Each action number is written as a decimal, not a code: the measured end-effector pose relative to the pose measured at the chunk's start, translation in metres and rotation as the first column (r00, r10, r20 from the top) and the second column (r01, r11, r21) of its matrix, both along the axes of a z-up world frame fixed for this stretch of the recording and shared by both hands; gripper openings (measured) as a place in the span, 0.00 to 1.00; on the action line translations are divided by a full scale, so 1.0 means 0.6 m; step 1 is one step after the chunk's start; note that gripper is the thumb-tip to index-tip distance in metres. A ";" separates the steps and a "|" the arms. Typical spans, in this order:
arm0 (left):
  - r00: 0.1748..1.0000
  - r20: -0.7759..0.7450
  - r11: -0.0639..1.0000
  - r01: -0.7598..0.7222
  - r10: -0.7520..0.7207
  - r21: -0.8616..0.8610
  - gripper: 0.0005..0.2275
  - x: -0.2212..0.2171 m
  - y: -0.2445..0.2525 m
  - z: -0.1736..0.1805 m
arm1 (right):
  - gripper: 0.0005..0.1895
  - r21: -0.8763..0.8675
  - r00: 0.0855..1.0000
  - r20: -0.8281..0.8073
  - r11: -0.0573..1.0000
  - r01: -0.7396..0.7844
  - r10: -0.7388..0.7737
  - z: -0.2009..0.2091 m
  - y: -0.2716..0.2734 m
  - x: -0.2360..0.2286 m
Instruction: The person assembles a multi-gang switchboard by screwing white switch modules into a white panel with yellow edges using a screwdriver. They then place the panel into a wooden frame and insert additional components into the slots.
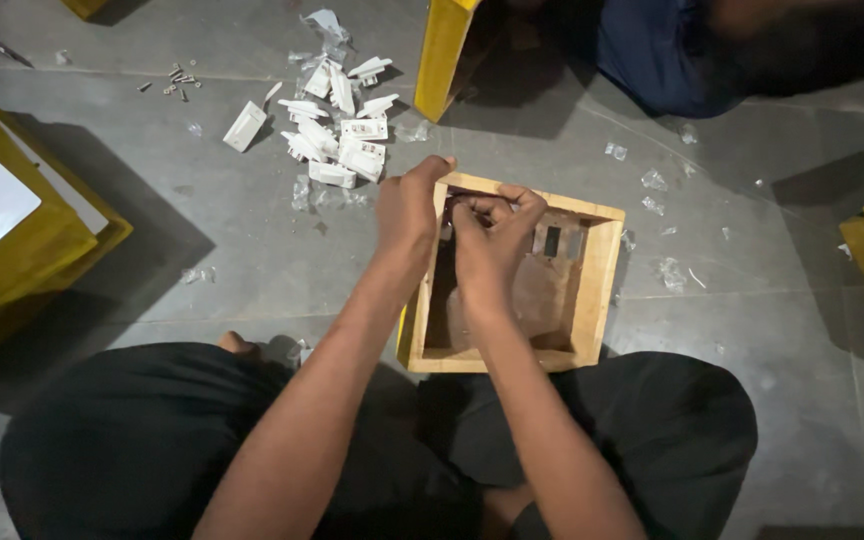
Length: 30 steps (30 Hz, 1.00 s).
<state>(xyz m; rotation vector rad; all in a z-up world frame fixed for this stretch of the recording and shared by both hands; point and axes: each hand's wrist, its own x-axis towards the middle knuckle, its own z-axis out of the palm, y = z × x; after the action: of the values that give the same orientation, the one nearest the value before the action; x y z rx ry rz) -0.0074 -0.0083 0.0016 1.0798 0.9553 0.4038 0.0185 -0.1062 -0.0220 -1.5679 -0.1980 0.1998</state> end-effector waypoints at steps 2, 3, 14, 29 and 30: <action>1.000 -0.019 0.999 0.006 -0.006 0.039 0.20 0.001 0.003 -0.003 | 0.25 0.067 1.000 0.019 0.998 -0.018 0.016 -0.003 0.002 -0.003; 0.999 -0.042 0.997 0.017 -0.014 0.081 0.20 0.001 0.003 -0.005 | 0.25 0.069 1.000 0.010 0.997 -0.026 0.025 -0.004 0.002 -0.004; 0.992 -0.102 0.962 0.095 -0.071 0.254 0.19 -0.004 -0.004 -0.034 | 0.24 -0.155 0.998 -0.066 0.988 -0.012 0.002 0.012 0.010 -0.005; 0.989 -0.147 0.995 0.013 0.001 0.094 0.22 -0.006 -0.004 -0.012 | 0.25 -0.112 0.996 0.090 0.994 -0.004 0.014 -0.005 0.001 -0.033; 0.989 -0.150 0.996 0.005 0.007 0.084 0.22 -0.008 -0.003 -0.010 | 0.25 -0.139 0.993 0.112 0.990 -0.003 0.018 -0.006 0.001 -0.035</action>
<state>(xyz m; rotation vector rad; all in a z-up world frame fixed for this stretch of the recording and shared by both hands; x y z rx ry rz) -0.0119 -0.0099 -0.0043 1.1995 1.0795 0.3703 -0.0027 -0.1058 -0.0254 -1.7189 -0.2865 0.1351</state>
